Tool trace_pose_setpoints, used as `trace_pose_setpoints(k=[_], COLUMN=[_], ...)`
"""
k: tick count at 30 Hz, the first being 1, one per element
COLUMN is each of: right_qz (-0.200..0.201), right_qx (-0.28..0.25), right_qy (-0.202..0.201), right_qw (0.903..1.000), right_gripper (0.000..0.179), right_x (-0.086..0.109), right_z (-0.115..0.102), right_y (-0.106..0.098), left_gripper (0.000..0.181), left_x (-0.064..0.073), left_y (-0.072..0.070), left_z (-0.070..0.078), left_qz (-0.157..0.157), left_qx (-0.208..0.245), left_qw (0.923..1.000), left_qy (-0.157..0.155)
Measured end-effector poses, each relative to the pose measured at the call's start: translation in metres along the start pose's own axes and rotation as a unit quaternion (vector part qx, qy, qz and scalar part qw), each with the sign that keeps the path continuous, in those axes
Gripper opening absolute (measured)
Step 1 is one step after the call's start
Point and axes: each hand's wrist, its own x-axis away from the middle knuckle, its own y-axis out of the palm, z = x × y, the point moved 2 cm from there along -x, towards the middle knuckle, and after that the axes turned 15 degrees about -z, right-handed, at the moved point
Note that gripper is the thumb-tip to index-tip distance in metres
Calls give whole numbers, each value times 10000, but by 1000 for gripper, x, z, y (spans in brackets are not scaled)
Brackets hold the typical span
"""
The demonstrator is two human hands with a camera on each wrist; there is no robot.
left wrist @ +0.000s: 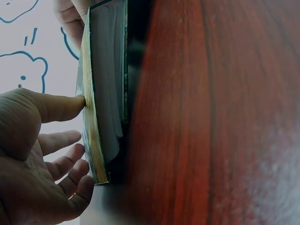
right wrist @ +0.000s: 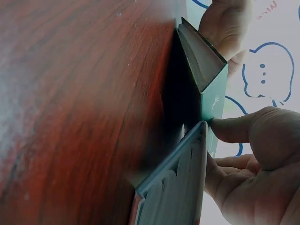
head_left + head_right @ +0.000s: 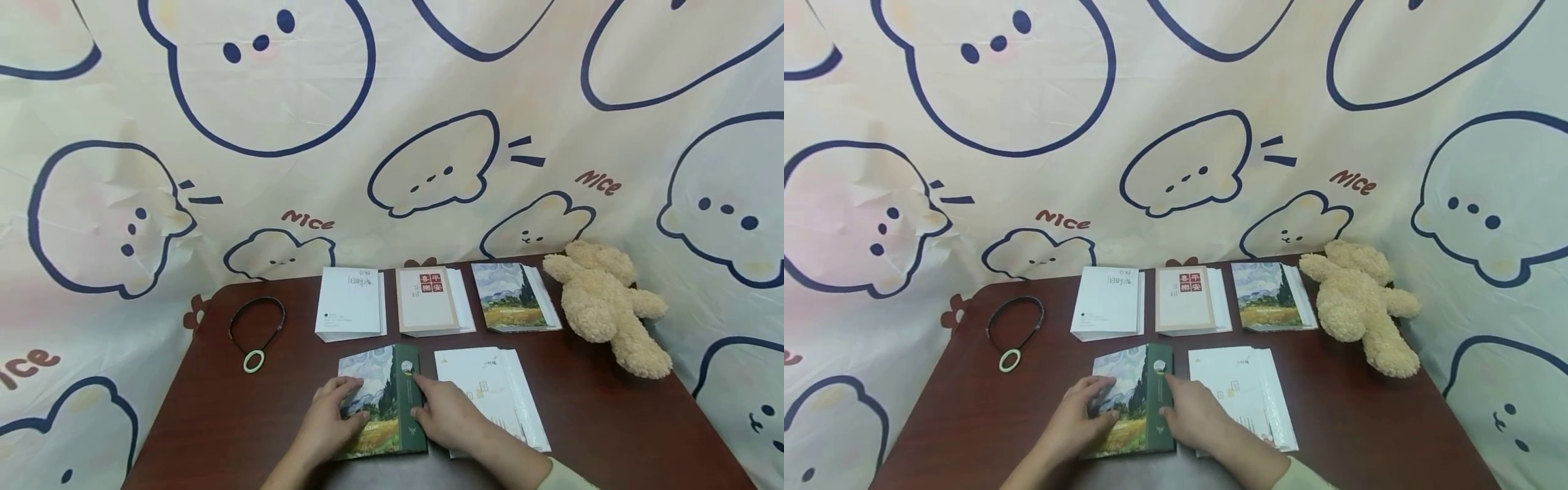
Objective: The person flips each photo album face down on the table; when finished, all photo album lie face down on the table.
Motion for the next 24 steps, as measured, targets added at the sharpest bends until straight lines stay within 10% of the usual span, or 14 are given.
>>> trace_pose_setpoints(k=[24], right_qz=[-109], right_qx=[862], right_qy=[486], right_qw=[9950], right_gripper=[60], right_x=[-13], right_z=[-9], right_y=[6], left_gripper=[56], left_x=[4], left_y=[3], left_z=[2], left_qz=[320], left_qx=[-311], left_qw=[9990], left_qy=[-34])
